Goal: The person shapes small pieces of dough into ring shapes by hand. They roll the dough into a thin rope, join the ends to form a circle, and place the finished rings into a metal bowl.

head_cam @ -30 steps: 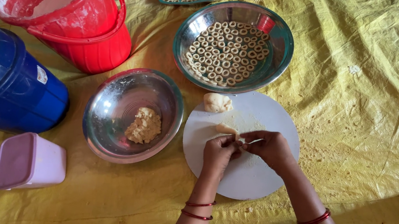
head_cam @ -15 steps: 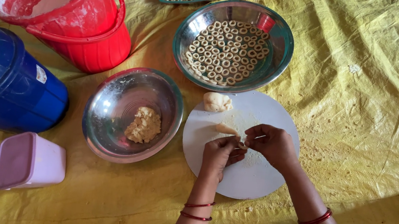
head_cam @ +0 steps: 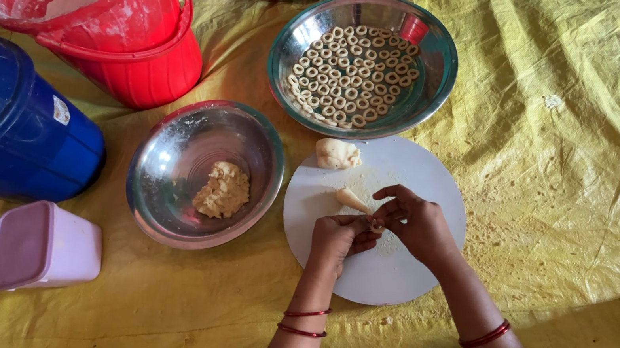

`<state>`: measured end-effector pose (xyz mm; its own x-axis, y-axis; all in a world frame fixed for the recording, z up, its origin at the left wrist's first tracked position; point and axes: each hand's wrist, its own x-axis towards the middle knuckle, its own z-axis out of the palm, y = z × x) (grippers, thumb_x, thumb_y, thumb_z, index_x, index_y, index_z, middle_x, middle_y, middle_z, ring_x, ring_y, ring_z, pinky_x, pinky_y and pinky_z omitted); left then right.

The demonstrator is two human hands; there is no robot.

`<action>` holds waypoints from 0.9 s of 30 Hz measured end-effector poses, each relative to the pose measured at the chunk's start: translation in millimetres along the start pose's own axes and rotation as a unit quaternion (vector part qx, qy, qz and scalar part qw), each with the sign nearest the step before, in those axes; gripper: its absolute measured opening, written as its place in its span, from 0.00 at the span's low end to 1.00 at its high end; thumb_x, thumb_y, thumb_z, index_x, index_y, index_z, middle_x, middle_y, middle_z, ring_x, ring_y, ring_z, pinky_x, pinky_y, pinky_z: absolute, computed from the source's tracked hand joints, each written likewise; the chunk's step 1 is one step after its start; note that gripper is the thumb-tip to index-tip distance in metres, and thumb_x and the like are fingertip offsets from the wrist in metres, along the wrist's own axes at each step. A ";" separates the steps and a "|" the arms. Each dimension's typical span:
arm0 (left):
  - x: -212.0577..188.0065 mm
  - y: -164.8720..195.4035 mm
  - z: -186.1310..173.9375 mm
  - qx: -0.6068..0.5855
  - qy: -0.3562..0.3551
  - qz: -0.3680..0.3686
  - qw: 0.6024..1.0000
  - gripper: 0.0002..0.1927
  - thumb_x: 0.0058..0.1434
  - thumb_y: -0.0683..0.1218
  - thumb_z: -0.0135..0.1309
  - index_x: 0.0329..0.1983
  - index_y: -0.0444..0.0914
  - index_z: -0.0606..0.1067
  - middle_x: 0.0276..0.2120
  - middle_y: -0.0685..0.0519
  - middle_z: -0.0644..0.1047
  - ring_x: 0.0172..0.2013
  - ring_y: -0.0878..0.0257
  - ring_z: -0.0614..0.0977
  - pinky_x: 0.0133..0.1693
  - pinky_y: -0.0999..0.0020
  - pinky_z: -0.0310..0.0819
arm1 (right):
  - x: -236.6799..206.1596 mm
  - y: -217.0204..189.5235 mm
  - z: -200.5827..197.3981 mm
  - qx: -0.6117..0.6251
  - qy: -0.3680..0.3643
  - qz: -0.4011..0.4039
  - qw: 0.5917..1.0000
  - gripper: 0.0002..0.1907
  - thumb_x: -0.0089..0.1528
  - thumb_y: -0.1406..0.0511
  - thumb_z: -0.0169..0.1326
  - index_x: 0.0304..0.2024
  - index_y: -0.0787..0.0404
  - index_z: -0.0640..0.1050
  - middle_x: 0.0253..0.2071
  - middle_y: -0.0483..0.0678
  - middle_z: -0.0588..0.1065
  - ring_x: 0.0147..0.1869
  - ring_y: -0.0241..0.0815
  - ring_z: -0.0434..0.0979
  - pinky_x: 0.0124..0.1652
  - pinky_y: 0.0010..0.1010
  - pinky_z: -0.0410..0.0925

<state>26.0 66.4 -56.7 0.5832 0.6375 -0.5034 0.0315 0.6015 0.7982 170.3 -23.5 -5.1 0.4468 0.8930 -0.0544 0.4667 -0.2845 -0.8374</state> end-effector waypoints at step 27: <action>-10.0 8.2 12.1 0.011 0.094 0.003 0.996 0.40 0.51 0.36 0.66 0.63 0.29 0.58 0.34 0.40 0.82 0.28 0.60 0.85 0.30 0.68 0.84 | -2.6 2.4 6.8 -0.189 0.059 -0.236 0.951 0.16 0.57 0.74 0.57 0.38 0.49 0.87 0.49 0.45 0.81 0.55 0.46 0.79 0.52 0.39 0.74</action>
<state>30.2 59.2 -41.1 0.4221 0.7212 -0.5493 0.0463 0.5880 0.8075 165.1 -24.2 -10.7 0.1917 0.9136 0.3585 0.8678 0.0129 -0.4968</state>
